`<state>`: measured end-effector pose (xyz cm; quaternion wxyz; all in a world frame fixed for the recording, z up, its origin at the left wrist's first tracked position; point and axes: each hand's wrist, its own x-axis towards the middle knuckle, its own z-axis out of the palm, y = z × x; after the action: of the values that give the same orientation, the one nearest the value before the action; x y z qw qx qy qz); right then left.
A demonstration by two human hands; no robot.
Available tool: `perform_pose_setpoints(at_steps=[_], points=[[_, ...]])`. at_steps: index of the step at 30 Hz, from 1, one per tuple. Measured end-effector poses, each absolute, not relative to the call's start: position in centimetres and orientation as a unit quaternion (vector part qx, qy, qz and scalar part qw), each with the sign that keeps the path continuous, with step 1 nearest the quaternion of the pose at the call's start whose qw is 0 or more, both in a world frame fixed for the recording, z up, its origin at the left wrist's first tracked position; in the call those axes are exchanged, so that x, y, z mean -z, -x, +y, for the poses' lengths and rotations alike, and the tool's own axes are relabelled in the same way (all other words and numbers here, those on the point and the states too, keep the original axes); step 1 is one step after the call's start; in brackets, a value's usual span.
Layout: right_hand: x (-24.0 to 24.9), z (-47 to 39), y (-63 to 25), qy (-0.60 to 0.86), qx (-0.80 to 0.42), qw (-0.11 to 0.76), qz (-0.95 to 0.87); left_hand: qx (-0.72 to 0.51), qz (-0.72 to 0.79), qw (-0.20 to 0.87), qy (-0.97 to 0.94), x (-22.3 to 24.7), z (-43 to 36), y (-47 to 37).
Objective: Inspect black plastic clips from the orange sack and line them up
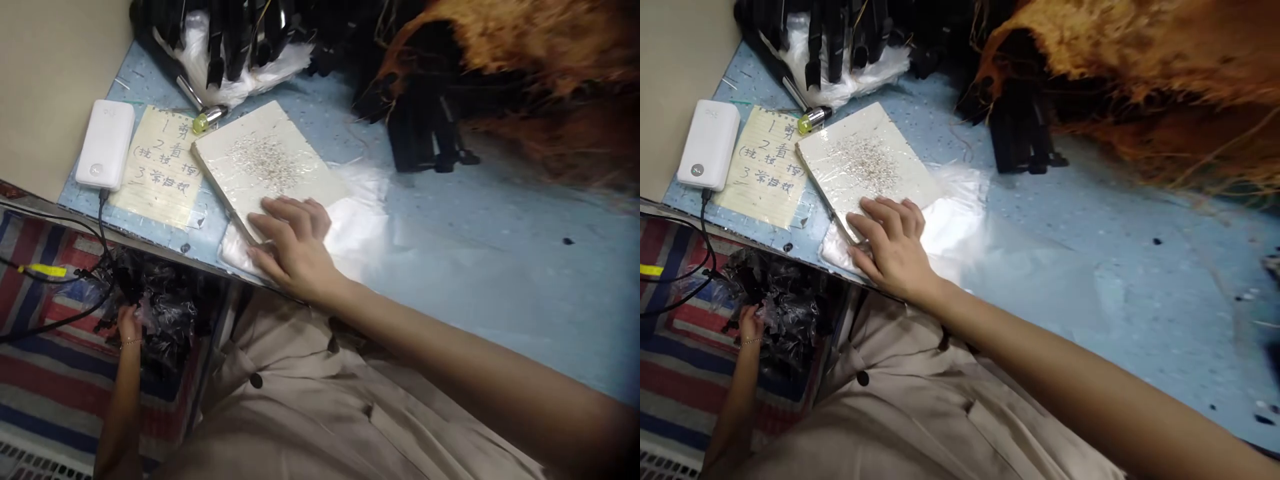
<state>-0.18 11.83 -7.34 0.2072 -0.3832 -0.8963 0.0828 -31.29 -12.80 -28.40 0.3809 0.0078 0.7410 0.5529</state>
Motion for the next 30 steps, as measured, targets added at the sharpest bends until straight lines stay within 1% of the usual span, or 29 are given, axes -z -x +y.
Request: perform_pose_setpoints(at_steps=[3,4,6,8,10,11,13,16,18,20,23,26,27,30], points=[[5.2,9.5,1.4,0.362,-0.108,0.202,-0.903,-0.547,0.746,0.377,-0.048,24.3,-15.7,28.4],[4.4,8.2,2.1,0.317,-0.121,0.192,-0.921,-0.539,0.748,0.38,-0.07,22.5,-16.4,27.7],[3.4,5.2,3.8,0.17,-0.156,0.158,-0.96,-0.495,0.759,0.386,-0.173,18.7,-17.6,26.6],[3.5,2.7,5.4,0.044,-0.185,0.115,-0.975,-0.418,0.76,0.37,-0.333,15.1,-18.2,25.9],[4.9,1.5,6.4,0.02,-0.197,0.071,-0.978,-0.344,0.747,0.327,-0.466,12.6,-18.3,25.2],[5.8,1.4,6.5,0.027,-0.199,0.044,-0.979,-0.326,0.742,0.308,-0.498,12.0,-18.1,24.8],[7.9,2.0,5.9,0.032,-0.202,-0.018,-0.979,-0.313,0.736,0.29,-0.525,11.8,-17.6,23.9],[10.2,3.6,3.6,0.025,-0.215,-0.082,-0.973,-0.328,0.713,0.312,-0.536,13.1,-16.0,22.2],[11.1,4.3,1.8,0.052,-0.235,-0.085,-0.967,-0.372,0.689,0.341,-0.52,13.9,-14.8,21.2],[11.3,4.3,0.4,0.093,-0.277,-0.069,-0.954,-0.442,0.67,0.372,-0.466,14.2,-14.1,20.7],[10.7,4.0,-0.9,0.183,-0.394,-0.059,-0.899,-0.544,0.668,0.387,-0.328,13.9,-13.7,20.8],[9.5,4.2,-1.2,0.254,-0.548,-0.049,-0.795,-0.603,0.675,0.359,-0.228,13.6,-13.5,20.9],[9.1,4.4,-1.2,0.249,-0.597,-0.039,-0.761,-0.613,0.673,0.351,-0.218,13.6,-13.4,20.7],[8.1,4.6,-1.0,0.177,-0.722,-0.026,-0.669,-0.613,0.672,0.336,-0.244,13.9,-12.8,19.7]])
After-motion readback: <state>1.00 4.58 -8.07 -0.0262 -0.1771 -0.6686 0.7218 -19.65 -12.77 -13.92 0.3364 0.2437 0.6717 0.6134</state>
